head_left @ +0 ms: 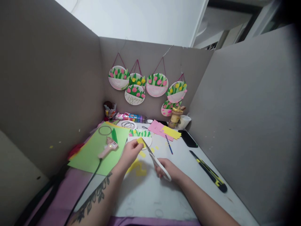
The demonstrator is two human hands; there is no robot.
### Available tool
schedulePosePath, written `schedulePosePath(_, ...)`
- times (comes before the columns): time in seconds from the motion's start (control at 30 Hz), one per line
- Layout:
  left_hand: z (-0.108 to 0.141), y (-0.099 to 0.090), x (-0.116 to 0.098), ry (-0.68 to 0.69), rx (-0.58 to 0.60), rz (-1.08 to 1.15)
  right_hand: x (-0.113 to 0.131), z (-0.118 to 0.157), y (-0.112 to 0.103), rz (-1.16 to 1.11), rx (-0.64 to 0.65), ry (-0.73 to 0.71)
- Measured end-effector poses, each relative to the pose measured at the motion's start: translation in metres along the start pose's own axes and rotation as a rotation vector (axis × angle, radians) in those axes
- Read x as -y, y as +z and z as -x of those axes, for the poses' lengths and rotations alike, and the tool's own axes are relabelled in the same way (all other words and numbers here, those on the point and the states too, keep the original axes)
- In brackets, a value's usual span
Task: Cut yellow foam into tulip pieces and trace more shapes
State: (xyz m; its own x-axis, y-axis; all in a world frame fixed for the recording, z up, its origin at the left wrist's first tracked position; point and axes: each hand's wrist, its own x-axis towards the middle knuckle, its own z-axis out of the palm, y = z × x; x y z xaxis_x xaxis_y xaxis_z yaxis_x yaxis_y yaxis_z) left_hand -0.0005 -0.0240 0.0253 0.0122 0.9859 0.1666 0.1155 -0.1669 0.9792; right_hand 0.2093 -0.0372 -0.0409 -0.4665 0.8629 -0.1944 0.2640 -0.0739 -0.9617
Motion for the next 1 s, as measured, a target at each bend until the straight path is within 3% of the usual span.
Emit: schedulePosePath(1.0, -0.0008, 0.0011, 0.0040, 0.036, 0.024, -0.038, -0.0042, -0.0017, -0.0018, 0.003, -0.007, 0.001)
